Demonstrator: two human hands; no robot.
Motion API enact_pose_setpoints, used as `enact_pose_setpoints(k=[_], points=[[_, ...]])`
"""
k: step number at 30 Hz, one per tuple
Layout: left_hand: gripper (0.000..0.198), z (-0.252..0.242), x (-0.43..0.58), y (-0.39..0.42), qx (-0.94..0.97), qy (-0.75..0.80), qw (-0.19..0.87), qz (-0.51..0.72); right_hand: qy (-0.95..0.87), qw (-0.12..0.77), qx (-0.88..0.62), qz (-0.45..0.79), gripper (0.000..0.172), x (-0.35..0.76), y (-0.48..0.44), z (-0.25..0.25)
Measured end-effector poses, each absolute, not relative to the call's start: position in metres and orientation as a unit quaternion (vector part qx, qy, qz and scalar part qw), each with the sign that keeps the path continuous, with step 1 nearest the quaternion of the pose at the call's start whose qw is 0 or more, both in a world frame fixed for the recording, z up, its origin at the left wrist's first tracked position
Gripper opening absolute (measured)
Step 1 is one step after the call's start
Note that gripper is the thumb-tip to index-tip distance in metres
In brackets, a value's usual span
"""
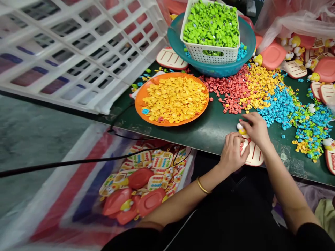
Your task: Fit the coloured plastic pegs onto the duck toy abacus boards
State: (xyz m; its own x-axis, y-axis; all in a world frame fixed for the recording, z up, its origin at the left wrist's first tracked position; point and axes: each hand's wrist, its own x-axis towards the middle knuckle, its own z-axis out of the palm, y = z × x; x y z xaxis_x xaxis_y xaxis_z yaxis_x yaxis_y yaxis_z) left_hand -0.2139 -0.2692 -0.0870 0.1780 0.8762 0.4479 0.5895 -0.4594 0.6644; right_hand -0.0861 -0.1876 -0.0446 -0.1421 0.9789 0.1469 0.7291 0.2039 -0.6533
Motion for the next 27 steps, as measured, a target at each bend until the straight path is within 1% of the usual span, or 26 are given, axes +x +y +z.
enact_pose_setpoints(k=[3, 4, 5, 6, 7, 9, 11, 13, 16, 21, 23, 26, 27], points=[[0.025, -0.084, -0.217, -0.269, 0.798, 0.453, 0.17, 0.361, -0.764, 0.109, -0.581, 0.26, 0.014, -0.102, -0.143, -0.036], [0.029, -0.083, -0.219, -0.268, 0.816, 0.434, 0.176, 0.338, -0.772, 0.065, -0.572, 0.269, 0.012, -0.103, -0.135, -0.034], [0.033, -0.083, -0.22, -0.268, 0.83, 0.417, 0.184, 0.321, -0.779, 0.045, -0.565, 0.268, 0.012, -0.102, -0.131, -0.031], [0.035, -0.082, -0.221, -0.267, 0.836, 0.408, 0.191, 0.313, -0.785, 0.051, -0.561, 0.258, 0.014, -0.097, -0.132, -0.029], [0.036, -0.082, -0.222, -0.267, 0.835, 0.407, 0.196, 0.316, -0.786, 0.083, -0.563, 0.243, 0.016, -0.09, -0.137, -0.028], [0.038, -0.082, -0.223, -0.266, 0.816, 0.418, 0.201, 0.345, -0.759, 0.189, -0.58, 0.229, 0.019, -0.068, -0.158, -0.028], [0.037, -0.083, -0.222, -0.265, 0.794, 0.426, 0.201, 0.383, -0.694, 0.284, -0.61, 0.256, 0.018, -0.043, -0.186, -0.033], [0.033, -0.084, -0.221, -0.265, 0.778, 0.432, 0.199, 0.41, -0.636, 0.323, -0.642, 0.282, 0.019, -0.026, -0.214, -0.042], [0.029, -0.085, -0.219, -0.263, 0.76, 0.453, 0.193, 0.423, -0.589, 0.363, -0.666, 0.28, 0.02, -0.019, -0.24, -0.055], [0.026, -0.087, -0.218, -0.262, 0.764, 0.456, 0.188, 0.415, -0.51, 0.461, -0.647, 0.329, 0.021, -0.028, -0.228, -0.053], [0.022, -0.087, -0.218, -0.263, 0.769, 0.456, 0.19, 0.406, -0.5, 0.474, -0.631, 0.357, 0.022, -0.031, -0.208, -0.049], [0.021, -0.086, -0.218, -0.265, 0.768, 0.475, 0.179, 0.39, -0.534, 0.436, -0.598, 0.41, 0.022, -0.037, -0.169, -0.049], [0.023, -0.085, -0.218, -0.265, 0.768, 0.482, 0.174, 0.384, -0.551, 0.422, -0.594, 0.407, 0.021, -0.038, -0.156, -0.049]])
